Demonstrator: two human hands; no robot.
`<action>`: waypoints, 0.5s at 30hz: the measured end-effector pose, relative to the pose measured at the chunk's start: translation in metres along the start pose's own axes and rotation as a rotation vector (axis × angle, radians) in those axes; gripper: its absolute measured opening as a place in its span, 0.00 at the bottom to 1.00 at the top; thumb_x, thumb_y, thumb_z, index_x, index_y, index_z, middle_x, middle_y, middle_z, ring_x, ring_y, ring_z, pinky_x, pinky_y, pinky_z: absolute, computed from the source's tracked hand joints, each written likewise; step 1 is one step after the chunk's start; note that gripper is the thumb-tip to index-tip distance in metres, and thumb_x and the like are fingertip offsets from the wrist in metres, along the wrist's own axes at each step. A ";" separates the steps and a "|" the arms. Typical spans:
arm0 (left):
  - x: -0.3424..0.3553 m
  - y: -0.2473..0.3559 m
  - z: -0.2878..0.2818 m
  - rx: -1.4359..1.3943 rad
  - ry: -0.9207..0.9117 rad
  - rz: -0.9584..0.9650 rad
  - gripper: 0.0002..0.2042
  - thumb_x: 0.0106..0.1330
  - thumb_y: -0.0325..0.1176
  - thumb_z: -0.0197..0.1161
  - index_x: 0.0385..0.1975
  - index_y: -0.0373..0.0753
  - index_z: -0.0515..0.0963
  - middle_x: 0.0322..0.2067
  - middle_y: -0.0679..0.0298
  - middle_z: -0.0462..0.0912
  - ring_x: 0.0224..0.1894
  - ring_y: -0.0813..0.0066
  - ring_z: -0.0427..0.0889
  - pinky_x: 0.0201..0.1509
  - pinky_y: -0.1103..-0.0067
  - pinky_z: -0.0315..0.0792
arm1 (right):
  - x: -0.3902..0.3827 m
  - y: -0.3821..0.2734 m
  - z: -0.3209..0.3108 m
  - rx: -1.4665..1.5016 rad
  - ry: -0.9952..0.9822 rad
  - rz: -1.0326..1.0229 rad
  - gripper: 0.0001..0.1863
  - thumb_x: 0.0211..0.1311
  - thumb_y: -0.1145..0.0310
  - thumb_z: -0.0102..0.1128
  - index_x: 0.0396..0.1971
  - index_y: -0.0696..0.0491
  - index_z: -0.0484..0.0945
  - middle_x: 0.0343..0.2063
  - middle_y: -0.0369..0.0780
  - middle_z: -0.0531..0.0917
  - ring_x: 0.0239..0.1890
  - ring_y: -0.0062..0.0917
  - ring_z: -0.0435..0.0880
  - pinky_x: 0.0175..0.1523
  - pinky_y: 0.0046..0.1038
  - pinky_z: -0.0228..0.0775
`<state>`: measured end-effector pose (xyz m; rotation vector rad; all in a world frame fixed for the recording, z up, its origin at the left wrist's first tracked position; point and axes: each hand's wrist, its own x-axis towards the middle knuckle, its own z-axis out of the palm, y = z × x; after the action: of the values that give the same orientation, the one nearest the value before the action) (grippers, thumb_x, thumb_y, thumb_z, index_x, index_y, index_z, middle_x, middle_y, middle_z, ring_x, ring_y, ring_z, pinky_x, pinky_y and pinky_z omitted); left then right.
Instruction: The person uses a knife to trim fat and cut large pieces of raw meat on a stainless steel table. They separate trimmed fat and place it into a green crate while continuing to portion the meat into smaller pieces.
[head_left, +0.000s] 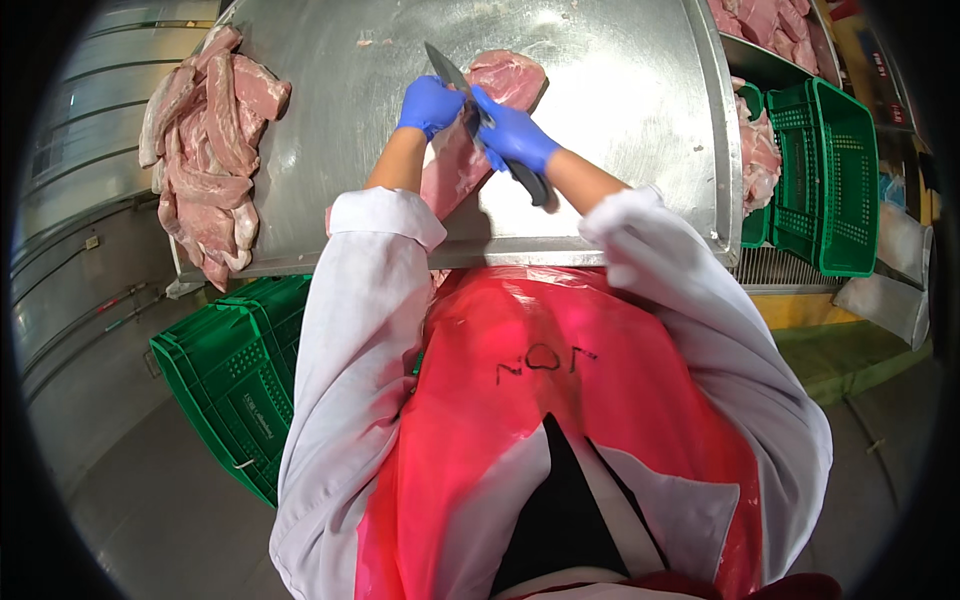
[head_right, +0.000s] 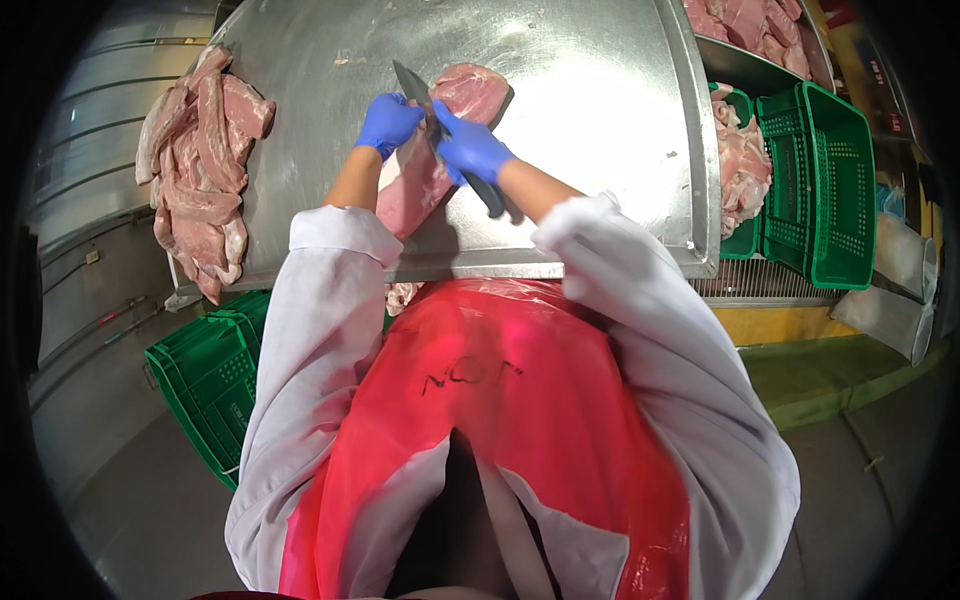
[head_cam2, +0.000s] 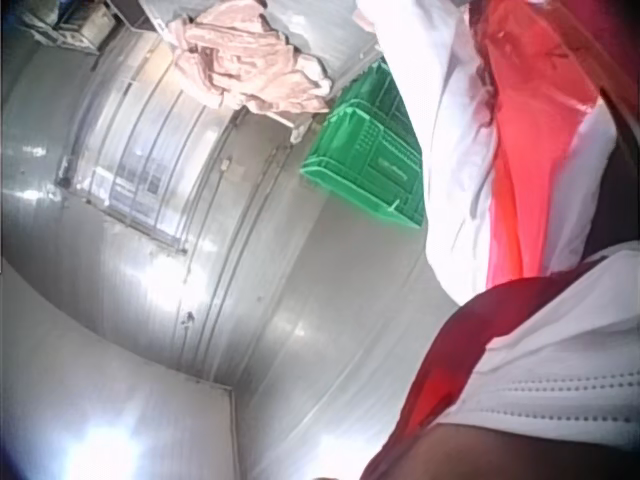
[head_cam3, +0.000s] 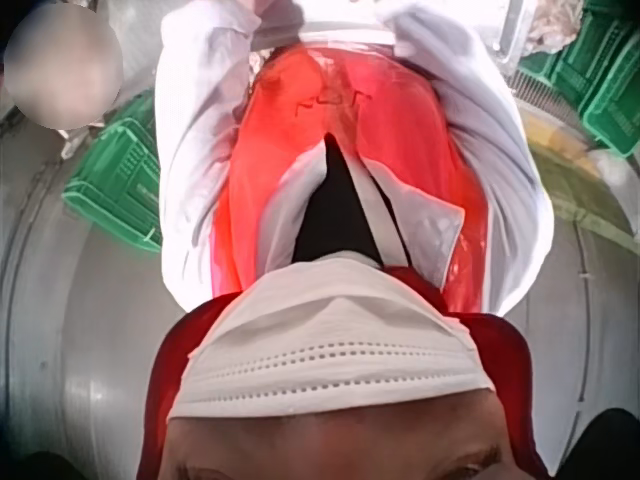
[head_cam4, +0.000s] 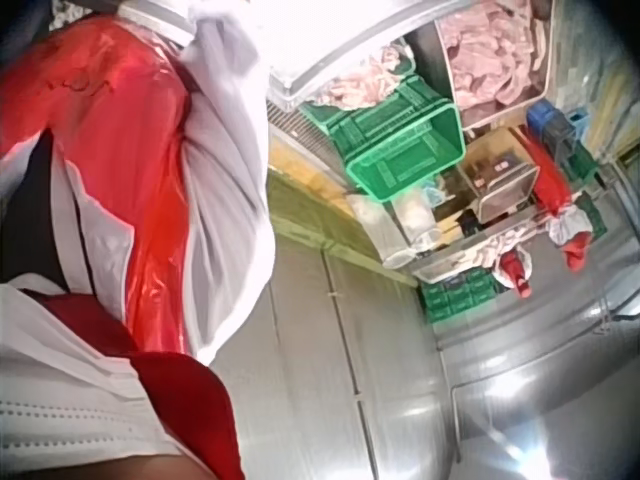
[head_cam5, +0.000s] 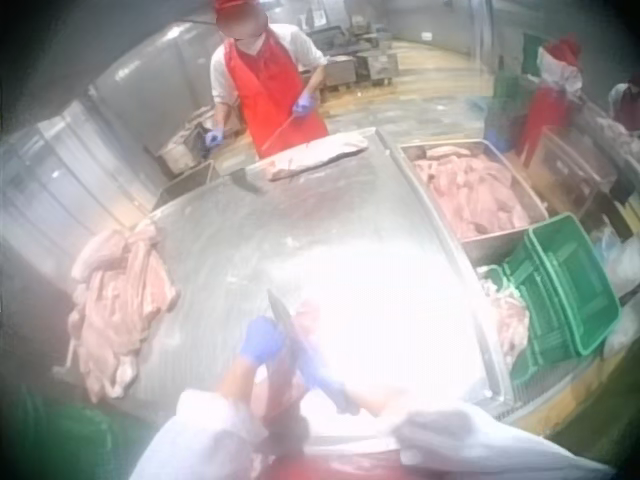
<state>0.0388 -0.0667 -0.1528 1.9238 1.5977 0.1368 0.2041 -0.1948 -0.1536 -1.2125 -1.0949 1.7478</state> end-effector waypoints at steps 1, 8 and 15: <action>-0.001 0.005 -0.003 0.041 -0.009 -0.001 0.13 0.57 0.36 0.66 0.26 0.30 0.84 0.26 0.48 0.86 0.31 0.58 0.87 0.38 0.69 0.78 | 0.003 0.004 0.003 -0.001 0.018 -0.006 0.42 0.65 0.75 0.46 0.78 0.46 0.43 0.24 0.43 0.79 0.18 0.26 0.78 0.26 0.31 0.75; -0.008 0.008 -0.035 -0.004 -0.090 0.003 0.11 0.57 0.34 0.65 0.23 0.29 0.83 0.24 0.53 0.86 0.28 0.67 0.85 0.35 0.71 0.77 | -0.067 0.004 0.029 -0.200 -0.053 0.143 0.41 0.67 0.69 0.44 0.78 0.39 0.43 0.27 0.48 0.84 0.22 0.29 0.84 0.33 0.33 0.79; -0.003 -0.002 -0.057 -0.142 -0.092 -0.003 0.12 0.58 0.35 0.64 0.27 0.30 0.84 0.24 0.57 0.84 0.28 0.72 0.81 0.35 0.73 0.75 | -0.059 -0.001 0.055 -0.276 -0.039 0.122 0.41 0.66 0.68 0.44 0.78 0.40 0.42 0.25 0.46 0.83 0.22 0.31 0.83 0.34 0.33 0.80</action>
<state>0.0103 -0.0465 -0.1081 1.7938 1.4898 0.1535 0.1686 -0.2605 -0.1222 -1.4429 -1.3445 1.7587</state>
